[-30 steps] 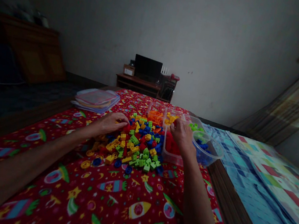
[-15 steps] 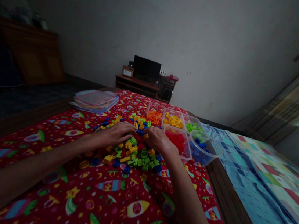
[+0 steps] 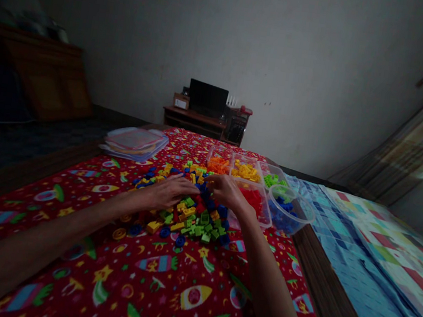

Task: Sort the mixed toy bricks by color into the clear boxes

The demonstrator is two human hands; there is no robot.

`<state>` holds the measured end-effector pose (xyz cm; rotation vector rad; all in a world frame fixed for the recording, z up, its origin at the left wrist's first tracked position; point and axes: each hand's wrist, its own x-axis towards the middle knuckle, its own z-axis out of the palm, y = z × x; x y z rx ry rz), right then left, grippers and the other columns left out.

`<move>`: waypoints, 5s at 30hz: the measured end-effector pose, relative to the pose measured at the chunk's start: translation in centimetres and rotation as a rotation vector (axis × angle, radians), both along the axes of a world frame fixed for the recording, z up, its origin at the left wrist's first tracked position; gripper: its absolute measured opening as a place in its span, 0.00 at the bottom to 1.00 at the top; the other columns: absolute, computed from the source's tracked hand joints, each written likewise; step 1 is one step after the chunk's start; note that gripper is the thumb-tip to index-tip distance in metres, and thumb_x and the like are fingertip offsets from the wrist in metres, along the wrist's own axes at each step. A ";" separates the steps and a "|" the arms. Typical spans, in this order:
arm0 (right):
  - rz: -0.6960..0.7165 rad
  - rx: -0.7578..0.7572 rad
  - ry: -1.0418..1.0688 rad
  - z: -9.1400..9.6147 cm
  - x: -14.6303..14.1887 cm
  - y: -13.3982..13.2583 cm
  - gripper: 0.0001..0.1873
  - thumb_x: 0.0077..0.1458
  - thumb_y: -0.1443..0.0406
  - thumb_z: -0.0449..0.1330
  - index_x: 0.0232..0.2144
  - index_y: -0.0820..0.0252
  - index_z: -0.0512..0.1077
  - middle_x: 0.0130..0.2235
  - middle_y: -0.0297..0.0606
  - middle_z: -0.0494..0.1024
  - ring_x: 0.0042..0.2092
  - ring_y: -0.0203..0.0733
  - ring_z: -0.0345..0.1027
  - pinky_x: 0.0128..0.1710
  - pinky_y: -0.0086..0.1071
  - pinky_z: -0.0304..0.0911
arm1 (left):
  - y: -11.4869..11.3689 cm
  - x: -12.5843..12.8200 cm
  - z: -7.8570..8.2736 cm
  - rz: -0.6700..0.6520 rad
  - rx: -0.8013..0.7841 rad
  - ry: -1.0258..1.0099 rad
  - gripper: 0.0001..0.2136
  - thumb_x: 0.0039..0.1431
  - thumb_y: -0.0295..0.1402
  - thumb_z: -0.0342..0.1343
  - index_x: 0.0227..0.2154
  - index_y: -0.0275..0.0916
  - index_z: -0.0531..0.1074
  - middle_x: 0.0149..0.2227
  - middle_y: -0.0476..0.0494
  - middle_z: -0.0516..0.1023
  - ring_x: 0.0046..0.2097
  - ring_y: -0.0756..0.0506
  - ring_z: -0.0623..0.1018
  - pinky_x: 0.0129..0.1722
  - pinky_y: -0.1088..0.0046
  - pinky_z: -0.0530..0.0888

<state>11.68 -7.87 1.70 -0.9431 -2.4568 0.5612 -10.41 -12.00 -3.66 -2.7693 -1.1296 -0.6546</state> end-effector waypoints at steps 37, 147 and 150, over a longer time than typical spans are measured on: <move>-0.718 0.346 -0.125 2.9 4.3 6.8 0.20 0.58 0.60 0.54 0.47 0.68 0.72 0.41 0.53 0.78 0.44 0.47 0.71 0.40 0.33 0.61 | -0.5 0.4 -0.8 0.015 0.078 0.000 0.12 0.64 0.26 0.41 0.44 0.38 0.69 0.43 0.40 0.73 0.46 0.44 0.70 0.51 0.65 0.66; -0.257 0.224 -0.064 2.4 -1.3 2.0 0.17 0.55 0.62 0.54 0.18 0.66 0.71 0.17 0.30 0.63 0.21 0.28 0.52 0.22 0.26 0.42 | 1.6 -3.1 2.3 0.341 -0.292 -0.816 0.20 0.52 0.49 0.52 0.35 0.37 0.75 0.33 0.44 0.80 0.36 0.43 0.78 0.40 0.65 0.76; -0.452 0.243 -0.010 4.8 -1.6 5.5 0.16 0.56 0.63 0.54 0.24 0.69 0.75 0.21 0.36 0.70 0.24 0.30 0.58 0.23 0.25 0.46 | 1.9 -4.0 2.2 0.375 -0.291 -0.789 0.17 0.52 0.46 0.51 0.34 0.37 0.75 0.31 0.45 0.79 0.36 0.43 0.78 0.40 0.65 0.76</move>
